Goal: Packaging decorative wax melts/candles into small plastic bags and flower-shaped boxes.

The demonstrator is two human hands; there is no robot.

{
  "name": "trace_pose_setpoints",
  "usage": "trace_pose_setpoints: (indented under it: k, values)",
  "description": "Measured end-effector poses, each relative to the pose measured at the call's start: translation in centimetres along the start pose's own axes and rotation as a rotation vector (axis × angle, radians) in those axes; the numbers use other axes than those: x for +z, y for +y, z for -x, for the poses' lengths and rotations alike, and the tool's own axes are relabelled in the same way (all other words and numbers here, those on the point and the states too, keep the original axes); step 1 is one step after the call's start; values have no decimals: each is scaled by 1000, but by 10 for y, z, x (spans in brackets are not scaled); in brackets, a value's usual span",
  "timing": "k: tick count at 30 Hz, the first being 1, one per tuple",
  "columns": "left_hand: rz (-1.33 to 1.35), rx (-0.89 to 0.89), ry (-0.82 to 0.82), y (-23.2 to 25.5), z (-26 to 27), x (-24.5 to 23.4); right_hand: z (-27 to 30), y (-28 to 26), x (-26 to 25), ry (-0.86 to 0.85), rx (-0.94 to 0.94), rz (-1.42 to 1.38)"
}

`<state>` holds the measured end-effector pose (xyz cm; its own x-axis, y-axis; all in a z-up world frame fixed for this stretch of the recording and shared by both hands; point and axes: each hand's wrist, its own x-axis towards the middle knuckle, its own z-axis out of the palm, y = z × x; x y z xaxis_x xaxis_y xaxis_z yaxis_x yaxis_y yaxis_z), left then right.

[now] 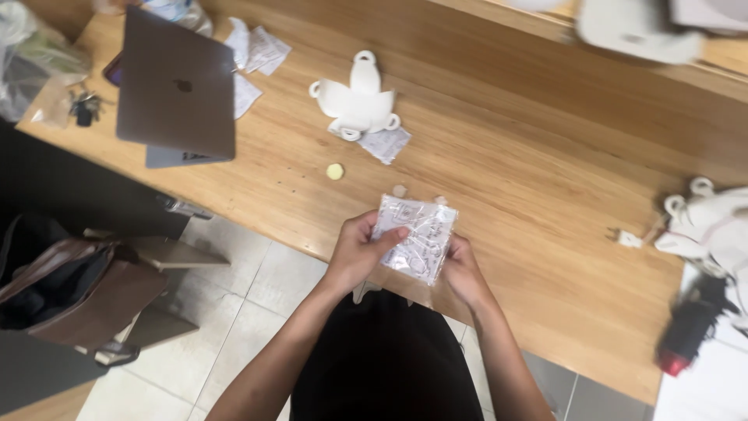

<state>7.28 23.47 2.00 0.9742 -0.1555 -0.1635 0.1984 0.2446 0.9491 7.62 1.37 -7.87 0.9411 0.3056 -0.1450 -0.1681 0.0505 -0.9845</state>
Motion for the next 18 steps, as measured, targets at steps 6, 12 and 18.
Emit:
trace_pose_setpoints:
  k: [6,12,18]
  values:
    - [-175,9,-88,4,-5,61,73,-32,-46,187,-155,-747]
    - [-60,70,-176,-30,-7,112,97,-66,-45,157,-94,-737]
    - [16,68,54,-212,-99,4,75,64,-94,549,38,-611]
